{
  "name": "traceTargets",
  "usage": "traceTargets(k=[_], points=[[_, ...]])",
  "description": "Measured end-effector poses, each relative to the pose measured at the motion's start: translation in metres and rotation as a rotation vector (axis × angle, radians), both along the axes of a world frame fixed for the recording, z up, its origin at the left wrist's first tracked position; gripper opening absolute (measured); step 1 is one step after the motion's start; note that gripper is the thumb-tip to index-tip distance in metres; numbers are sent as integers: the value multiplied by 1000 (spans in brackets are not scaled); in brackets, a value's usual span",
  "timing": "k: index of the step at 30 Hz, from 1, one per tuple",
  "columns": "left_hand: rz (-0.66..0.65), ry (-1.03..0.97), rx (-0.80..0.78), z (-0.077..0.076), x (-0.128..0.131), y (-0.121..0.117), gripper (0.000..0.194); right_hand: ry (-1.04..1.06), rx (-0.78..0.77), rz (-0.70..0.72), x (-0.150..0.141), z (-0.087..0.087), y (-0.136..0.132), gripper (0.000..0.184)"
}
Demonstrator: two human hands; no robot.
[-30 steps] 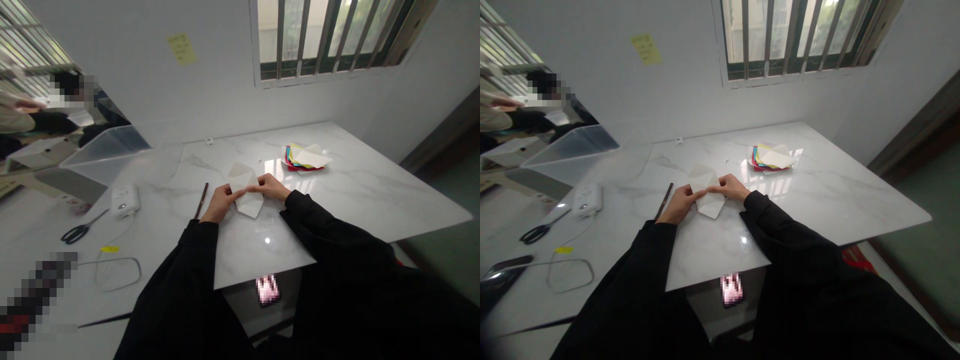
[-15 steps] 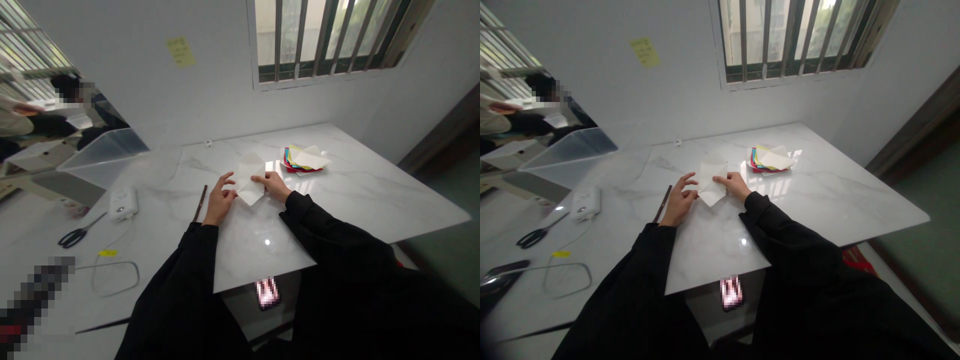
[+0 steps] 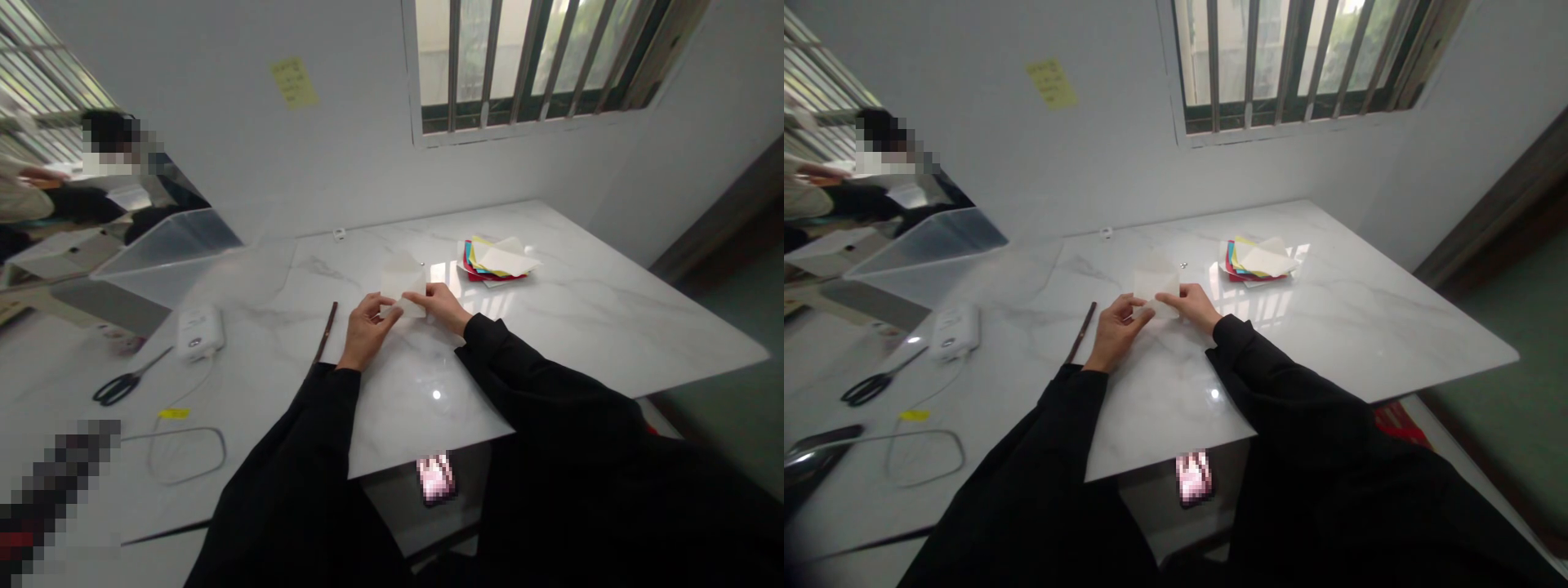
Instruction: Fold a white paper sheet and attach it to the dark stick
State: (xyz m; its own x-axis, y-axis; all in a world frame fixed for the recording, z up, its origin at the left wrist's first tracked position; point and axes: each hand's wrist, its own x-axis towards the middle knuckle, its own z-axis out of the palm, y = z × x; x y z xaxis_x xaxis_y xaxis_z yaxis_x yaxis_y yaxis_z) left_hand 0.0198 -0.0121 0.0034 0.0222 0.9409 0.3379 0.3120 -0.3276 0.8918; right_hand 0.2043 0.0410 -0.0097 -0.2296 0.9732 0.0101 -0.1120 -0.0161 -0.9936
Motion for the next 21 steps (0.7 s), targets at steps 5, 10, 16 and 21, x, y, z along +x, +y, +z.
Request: traceTargets(k=[5, 10, 16, 21], points=[[-39, -126, -69, 2, 3, -1, 55, 21, 5, 48, -1, -1, 0, 30], [-46, -204, -108, 1, 4, 1, 109, 11, 14, 91, -1, -1, -1, 30], [-45, -254, -167, -4, 1, 4, 116, -9, 52, 92, 0, 2, -2, 28], [-36, -329, -179, -6, 0, 5, 110, 0, 47, 38, 0, 3, -2, 30]])
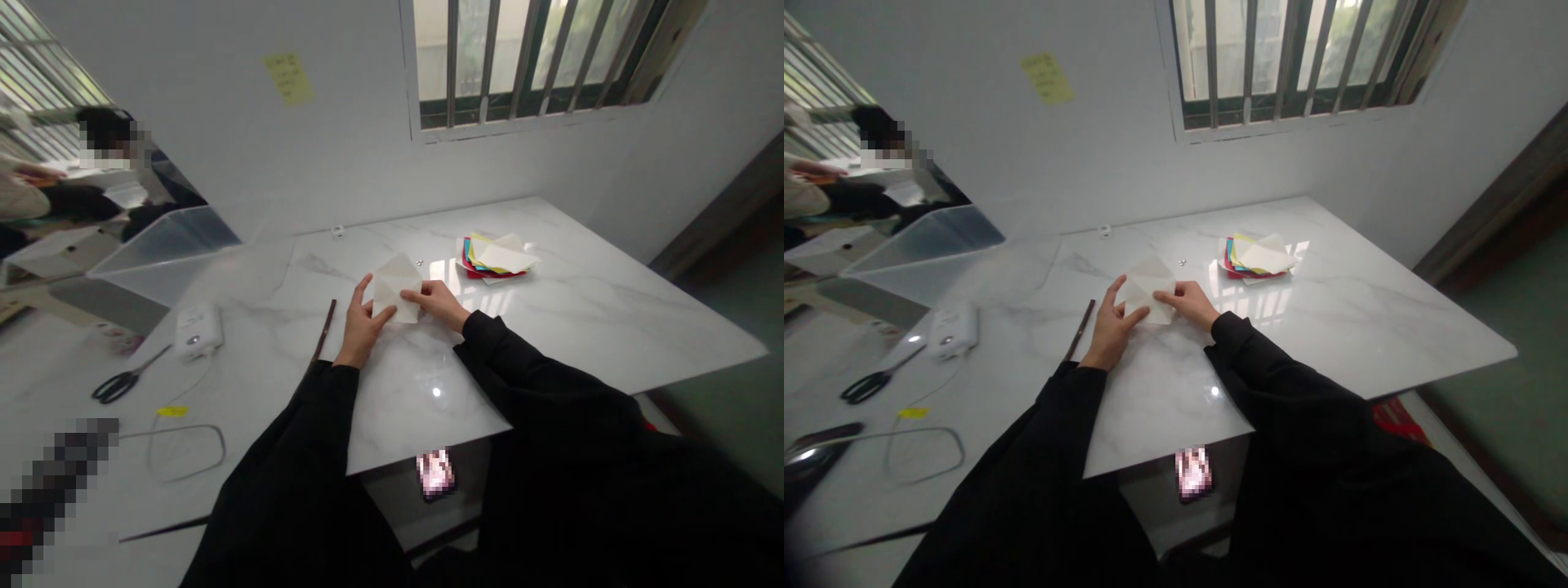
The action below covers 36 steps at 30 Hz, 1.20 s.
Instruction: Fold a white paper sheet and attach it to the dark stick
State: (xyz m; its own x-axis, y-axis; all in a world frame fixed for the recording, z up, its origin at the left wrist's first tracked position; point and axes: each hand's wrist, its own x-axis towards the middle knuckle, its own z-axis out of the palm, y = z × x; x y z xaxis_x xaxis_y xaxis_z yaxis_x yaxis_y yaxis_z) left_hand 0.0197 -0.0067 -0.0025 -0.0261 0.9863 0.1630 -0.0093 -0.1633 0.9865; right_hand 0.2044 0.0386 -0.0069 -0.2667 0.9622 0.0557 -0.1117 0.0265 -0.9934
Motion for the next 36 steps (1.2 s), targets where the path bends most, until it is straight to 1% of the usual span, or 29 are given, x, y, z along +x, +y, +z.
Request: traceTargets(k=[3, 7, 11, 14, 17, 21, 25, 29, 32, 36], points=[[38, -55, -3, -1, -1, 2, 106, -53, -3, -23, 0, -1, 0, 31], [95, -144, -30, 0, -2, 5, 96, -37, 14, 39, 1, 1, -4, 35], [98, -150, -40, 0, -1, 5, 91, 10, 59, 92, 1, 2, -7, 45], [82, -152, -52, 1, 0, 4, 91, 12, 85, 74, 0, -1, -6, 49], [47, -188, -67, 1, 2, 3, 91, 19, 77, 34, 0, -3, -5, 47], [0, -202, -75, 3, 5, 1, 81, 50, 43, 2, 0, 0, -6, 45], [6, -184, -74, 3, 5, 0, 74, 49, 9, -18, -1, 2, -7, 43], [27, -176, -71, 3, 4, 0, 71, 44, -28, -76, -1, 2, -5, 39], [42, -176, -74, 3, 4, 0, 70, 57, -35, -65, -2, 3, -6, 38], [42, -185, -78, 3, 3, -1, 67, 70, -21, -31, -3, 2, -8, 41]])
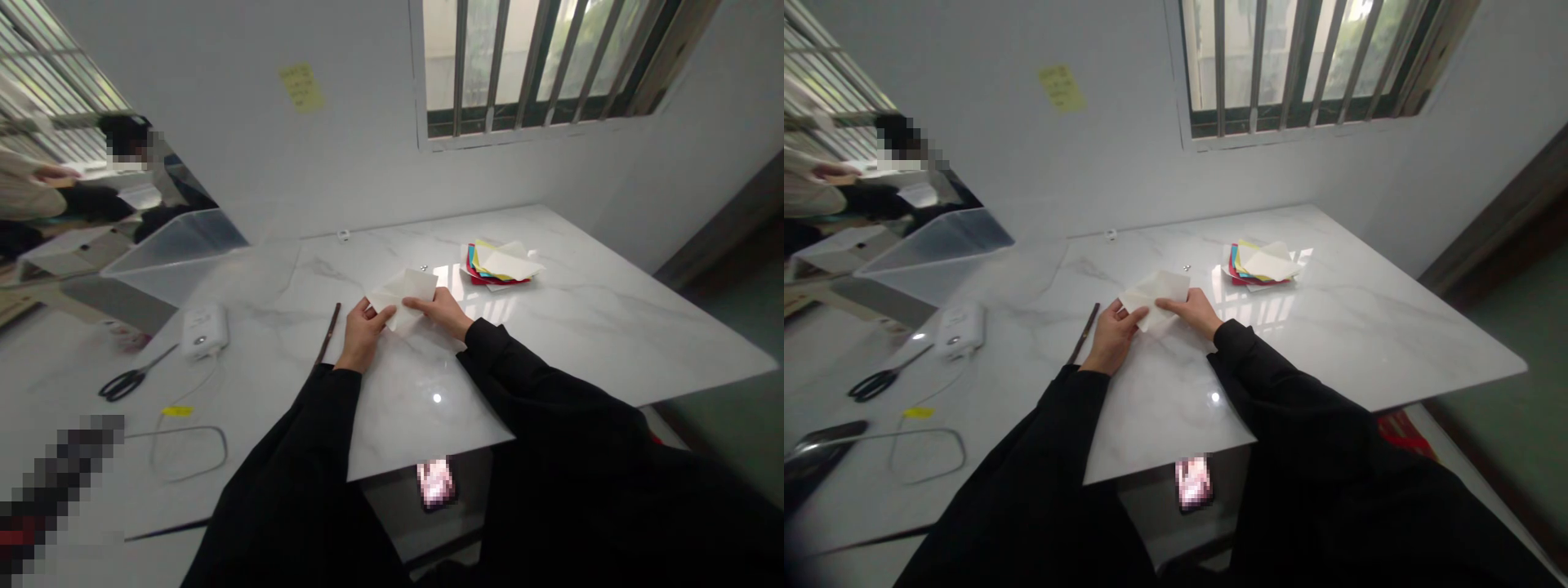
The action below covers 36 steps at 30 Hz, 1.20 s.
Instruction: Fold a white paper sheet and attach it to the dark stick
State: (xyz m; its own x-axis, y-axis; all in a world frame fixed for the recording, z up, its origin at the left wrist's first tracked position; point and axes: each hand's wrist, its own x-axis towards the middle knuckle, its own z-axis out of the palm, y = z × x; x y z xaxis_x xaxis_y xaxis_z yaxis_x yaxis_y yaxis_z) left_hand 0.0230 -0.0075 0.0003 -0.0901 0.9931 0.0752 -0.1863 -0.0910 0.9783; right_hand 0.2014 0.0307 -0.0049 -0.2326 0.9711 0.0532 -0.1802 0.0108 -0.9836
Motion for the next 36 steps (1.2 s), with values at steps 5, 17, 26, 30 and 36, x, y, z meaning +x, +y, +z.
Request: traceTargets(k=[5, 17, 26, 30, 36], points=[[-1, -19, -11, -2, -2, -1, 65, -54, 11, -2, 1, -3, 2, 42], [-20, 5, -36, -9, -11, 1, 66, -99, 43, 34, 3, -1, -2, 40], [-31, -53, -60, -6, -10, -2, 63, -61, 55, 39, -2, -12, 1, 46], [-30, -46, -61, -9, -11, -2, 64, -77, 79, 33, -3, -15, 2, 46], [-32, -33, -63, -7, -11, -3, 62, -69, 42, 27, -2, -10, 0, 50]])
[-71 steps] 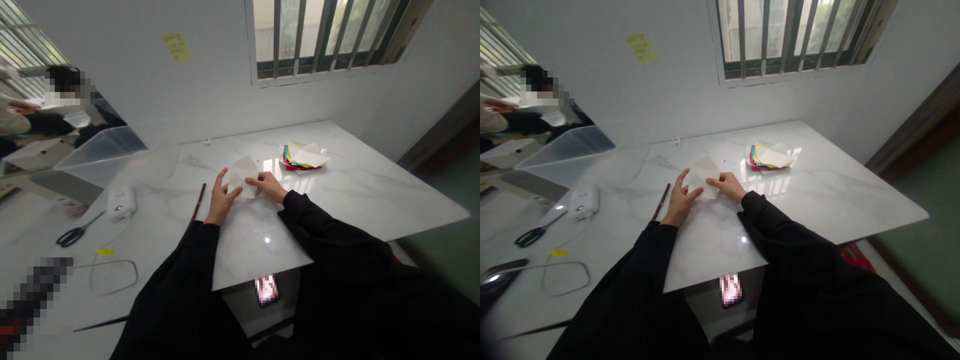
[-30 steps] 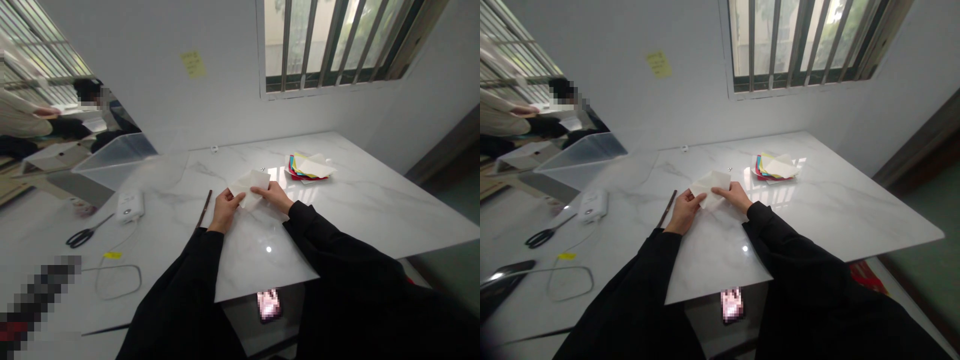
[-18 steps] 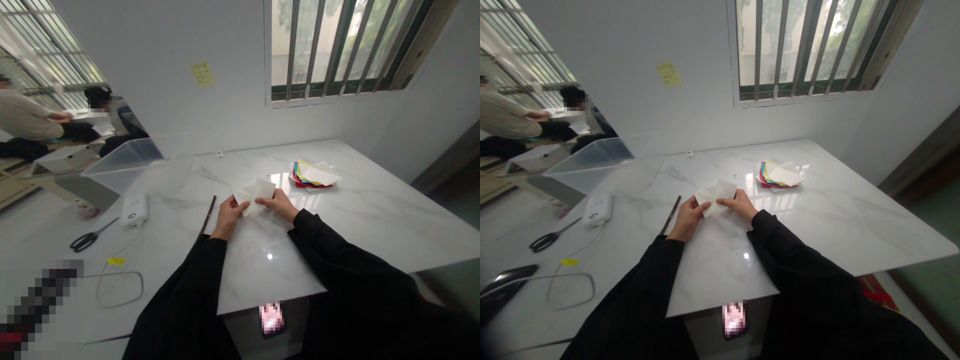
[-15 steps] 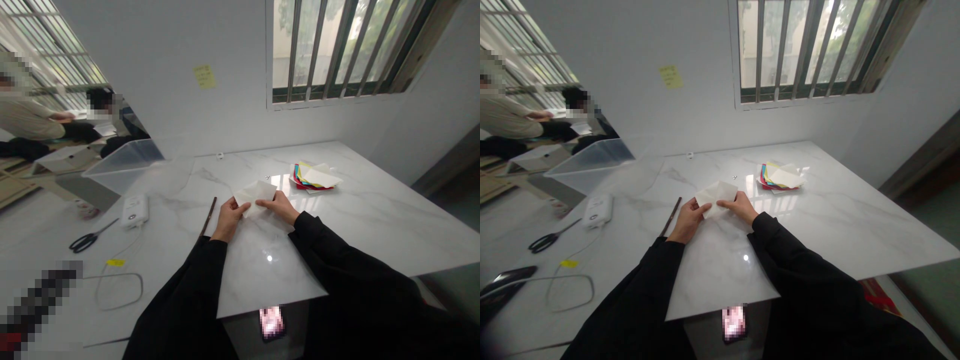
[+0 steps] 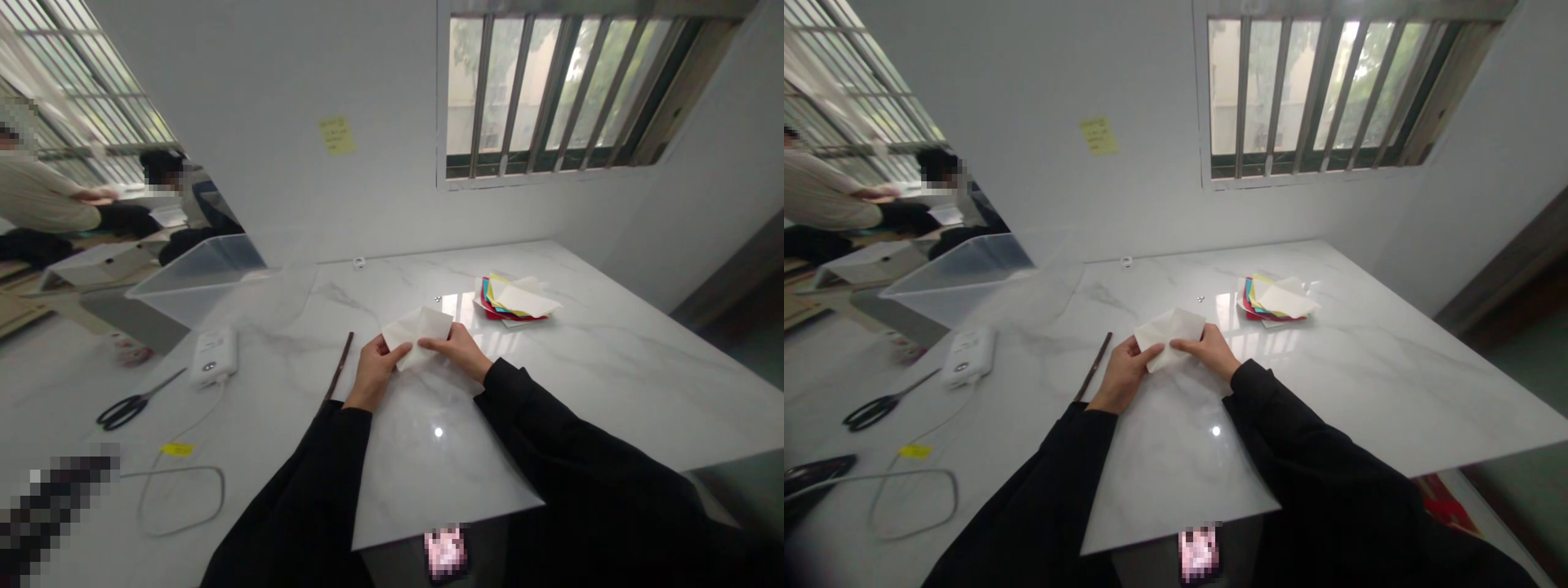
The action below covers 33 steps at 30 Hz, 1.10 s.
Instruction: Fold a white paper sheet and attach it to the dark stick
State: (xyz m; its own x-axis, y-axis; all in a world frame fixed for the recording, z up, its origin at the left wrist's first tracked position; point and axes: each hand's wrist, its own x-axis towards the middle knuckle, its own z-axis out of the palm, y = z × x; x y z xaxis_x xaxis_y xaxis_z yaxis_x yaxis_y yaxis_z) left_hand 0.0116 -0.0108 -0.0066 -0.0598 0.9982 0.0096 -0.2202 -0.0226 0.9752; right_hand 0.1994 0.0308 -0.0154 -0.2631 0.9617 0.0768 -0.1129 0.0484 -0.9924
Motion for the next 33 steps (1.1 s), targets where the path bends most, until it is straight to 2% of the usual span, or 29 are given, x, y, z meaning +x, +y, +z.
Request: traceTargets(k=[6, 8, 11, 17, 24, 33], points=[[11, -28, -2, 2, -1, 0, 63, 250, -250, 22, 11, 5, 10, 71], [7, -45, -4, 2, -1, 0, 63, 254, -280, 39, 14, 4, 14, 65], [8, -41, -5, 1, -2, 1, 63, 192, -229, 84, 14, 1, 13, 51], [-24, 14, -4, 0, -1, 1, 61, -29, -14, 130, 11, 0, 5, 49], [-9, 122, 7, 1, -1, -1, 56, -17, -64, 159, 9, 0, 4, 48], [-57, 136, 17, 3, 0, -2, 57, -88, -58, 186, 10, 0, 5, 44]])
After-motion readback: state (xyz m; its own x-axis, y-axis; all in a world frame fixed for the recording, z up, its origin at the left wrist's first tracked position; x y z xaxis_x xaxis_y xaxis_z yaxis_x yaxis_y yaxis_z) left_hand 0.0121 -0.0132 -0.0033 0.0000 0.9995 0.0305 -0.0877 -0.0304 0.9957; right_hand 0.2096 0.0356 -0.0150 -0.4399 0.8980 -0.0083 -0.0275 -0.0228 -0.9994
